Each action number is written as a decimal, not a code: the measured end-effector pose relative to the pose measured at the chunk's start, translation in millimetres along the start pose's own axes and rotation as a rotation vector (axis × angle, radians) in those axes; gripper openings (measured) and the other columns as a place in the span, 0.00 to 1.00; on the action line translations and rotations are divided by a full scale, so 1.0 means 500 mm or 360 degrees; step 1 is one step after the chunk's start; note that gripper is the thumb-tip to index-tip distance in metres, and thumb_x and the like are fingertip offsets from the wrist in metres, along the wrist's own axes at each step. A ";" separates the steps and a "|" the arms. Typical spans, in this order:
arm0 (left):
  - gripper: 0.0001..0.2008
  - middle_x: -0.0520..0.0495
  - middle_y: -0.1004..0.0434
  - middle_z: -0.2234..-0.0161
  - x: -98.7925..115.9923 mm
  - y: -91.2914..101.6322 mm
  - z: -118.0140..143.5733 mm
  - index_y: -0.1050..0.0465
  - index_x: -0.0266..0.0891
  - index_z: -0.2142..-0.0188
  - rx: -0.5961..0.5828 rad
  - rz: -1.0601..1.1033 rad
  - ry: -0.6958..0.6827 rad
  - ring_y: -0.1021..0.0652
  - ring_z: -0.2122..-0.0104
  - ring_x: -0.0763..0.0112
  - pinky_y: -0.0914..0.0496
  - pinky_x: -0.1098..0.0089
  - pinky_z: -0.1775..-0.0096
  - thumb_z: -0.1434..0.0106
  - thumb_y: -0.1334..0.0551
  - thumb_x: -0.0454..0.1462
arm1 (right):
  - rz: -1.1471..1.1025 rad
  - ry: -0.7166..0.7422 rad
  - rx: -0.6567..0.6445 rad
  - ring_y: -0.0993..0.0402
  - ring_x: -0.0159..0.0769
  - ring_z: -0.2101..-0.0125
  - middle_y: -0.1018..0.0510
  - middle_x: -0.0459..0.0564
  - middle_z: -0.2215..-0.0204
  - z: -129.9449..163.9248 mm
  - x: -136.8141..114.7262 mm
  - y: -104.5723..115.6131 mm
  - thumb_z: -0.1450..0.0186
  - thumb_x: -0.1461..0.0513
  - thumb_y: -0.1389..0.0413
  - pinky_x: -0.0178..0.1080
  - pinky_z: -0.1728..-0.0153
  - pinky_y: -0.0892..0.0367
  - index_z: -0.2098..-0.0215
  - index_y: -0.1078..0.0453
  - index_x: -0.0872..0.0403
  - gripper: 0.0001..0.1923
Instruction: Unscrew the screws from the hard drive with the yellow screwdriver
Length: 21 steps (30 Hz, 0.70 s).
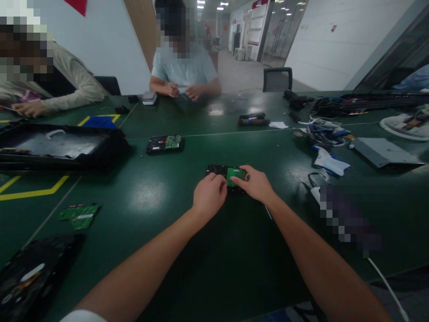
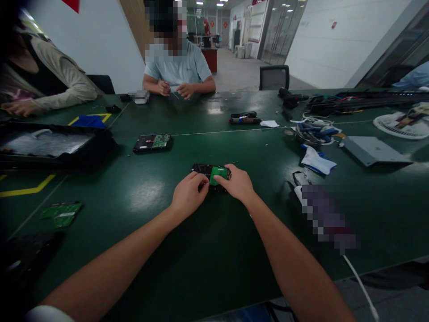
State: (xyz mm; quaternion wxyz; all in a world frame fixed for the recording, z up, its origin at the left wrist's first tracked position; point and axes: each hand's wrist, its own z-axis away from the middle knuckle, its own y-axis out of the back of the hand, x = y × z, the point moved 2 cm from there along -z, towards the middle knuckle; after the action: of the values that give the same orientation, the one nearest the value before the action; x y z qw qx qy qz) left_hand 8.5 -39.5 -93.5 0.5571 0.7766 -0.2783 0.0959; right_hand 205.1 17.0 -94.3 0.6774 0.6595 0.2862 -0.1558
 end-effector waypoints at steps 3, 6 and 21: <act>0.06 0.44 0.21 0.61 0.002 0.002 -0.008 0.21 0.41 0.62 -0.0029 -0.0026 -0.0001 0.21 0.63 0.61 0.27 0.64 0.63 0.29 0.37 0.34 | -0.0010 0.0004 -0.0001 0.21 0.47 0.63 0.17 0.56 0.60 0.000 0.000 0.001 0.33 0.41 0.37 0.44 0.64 0.32 0.39 0.27 0.52 0.33; 0.06 0.44 0.22 0.61 0.002 0.003 -0.017 0.19 0.42 0.62 -0.0084 -0.0070 -0.0044 0.21 0.63 0.61 0.26 0.63 0.62 0.30 0.36 0.34 | -0.0019 -0.0017 0.0004 0.21 0.46 0.63 0.17 0.56 0.60 0.001 -0.002 0.002 0.33 0.42 0.36 0.44 0.65 0.33 0.39 0.27 0.52 0.32; 0.08 0.44 0.21 0.57 -0.020 0.012 -0.034 0.18 0.43 0.58 -0.0179 0.0010 -0.0160 0.20 0.61 0.63 0.24 0.64 0.60 0.26 0.38 0.34 | -0.0015 0.0046 -0.0035 0.21 0.46 0.64 0.17 0.56 0.60 0.001 -0.004 0.007 0.32 0.42 0.37 0.44 0.64 0.33 0.38 0.27 0.53 0.33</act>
State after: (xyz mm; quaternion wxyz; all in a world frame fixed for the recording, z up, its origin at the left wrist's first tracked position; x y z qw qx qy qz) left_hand -0.4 -22.0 -87.0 0.5848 0.7470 -0.3133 0.0427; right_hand 205.7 16.3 -90.4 0.6797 0.6529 0.3006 -0.1463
